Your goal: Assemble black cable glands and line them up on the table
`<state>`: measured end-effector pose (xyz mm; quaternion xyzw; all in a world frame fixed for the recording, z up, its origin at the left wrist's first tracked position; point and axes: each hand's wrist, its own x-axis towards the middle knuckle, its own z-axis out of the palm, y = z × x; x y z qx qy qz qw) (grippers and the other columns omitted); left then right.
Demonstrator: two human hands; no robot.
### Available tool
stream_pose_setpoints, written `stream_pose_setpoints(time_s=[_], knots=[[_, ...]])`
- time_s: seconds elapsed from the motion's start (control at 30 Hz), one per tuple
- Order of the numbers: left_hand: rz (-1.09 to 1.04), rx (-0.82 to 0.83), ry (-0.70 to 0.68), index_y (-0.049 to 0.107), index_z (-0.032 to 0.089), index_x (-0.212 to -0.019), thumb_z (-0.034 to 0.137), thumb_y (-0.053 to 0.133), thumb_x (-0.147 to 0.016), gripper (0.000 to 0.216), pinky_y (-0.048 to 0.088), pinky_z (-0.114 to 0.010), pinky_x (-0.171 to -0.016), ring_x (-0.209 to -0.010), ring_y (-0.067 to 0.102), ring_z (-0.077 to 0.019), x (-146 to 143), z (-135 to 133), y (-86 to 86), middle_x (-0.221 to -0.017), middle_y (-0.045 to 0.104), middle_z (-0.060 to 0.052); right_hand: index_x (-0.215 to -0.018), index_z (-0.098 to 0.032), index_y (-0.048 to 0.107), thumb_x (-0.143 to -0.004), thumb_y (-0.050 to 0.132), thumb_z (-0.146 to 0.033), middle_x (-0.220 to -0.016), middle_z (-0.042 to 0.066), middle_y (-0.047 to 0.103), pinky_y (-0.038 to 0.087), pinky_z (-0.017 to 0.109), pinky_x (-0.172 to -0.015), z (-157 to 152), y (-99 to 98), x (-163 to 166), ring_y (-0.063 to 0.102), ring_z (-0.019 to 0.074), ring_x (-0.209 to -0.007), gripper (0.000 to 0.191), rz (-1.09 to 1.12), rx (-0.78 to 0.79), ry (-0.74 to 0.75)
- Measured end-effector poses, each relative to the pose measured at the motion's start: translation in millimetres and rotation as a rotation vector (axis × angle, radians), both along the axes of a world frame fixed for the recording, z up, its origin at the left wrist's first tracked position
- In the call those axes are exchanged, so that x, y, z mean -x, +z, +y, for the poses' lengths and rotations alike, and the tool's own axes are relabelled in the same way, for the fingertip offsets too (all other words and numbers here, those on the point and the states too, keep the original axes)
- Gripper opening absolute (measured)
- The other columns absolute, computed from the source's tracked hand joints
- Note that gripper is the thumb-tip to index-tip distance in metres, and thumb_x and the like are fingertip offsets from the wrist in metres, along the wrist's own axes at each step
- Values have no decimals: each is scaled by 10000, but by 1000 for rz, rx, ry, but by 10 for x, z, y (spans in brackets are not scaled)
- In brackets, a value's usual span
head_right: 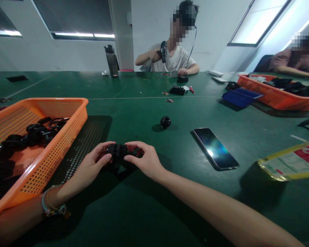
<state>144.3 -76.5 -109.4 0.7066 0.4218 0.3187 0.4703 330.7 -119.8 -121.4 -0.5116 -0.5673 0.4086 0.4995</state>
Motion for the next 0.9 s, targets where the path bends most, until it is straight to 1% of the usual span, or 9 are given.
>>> stream_pose_setpoints(time_s=[0.4,0.7,0.9], knots=[[2,-14,-15,547,163,-1101,358,513,-757,397,510,-306,-725,-807,588,-176,0,-10,12,-992,588,-68,-948,-199,673,-666,710,-203,-908,23,695,485,316,-734,4,13,6,632,164,-829,284,1,19,-4],[-19,-1,-8,553,178,-1089,347,528,-754,376,511,-310,-706,-795,585,-176,2,-9,5,-978,587,-61,-950,-202,676,-674,708,-224,-916,27,703,495,318,-733,0,13,14,640,161,-826,279,26,36,4],[-13,-2,-7,549,155,-1090,352,522,-751,393,509,-321,-736,-831,590,-185,-1,-7,12,-995,584,-74,-957,-196,682,-677,707,-237,-909,36,703,490,324,-725,4,7,8,636,168,-813,283,12,51,-3]])
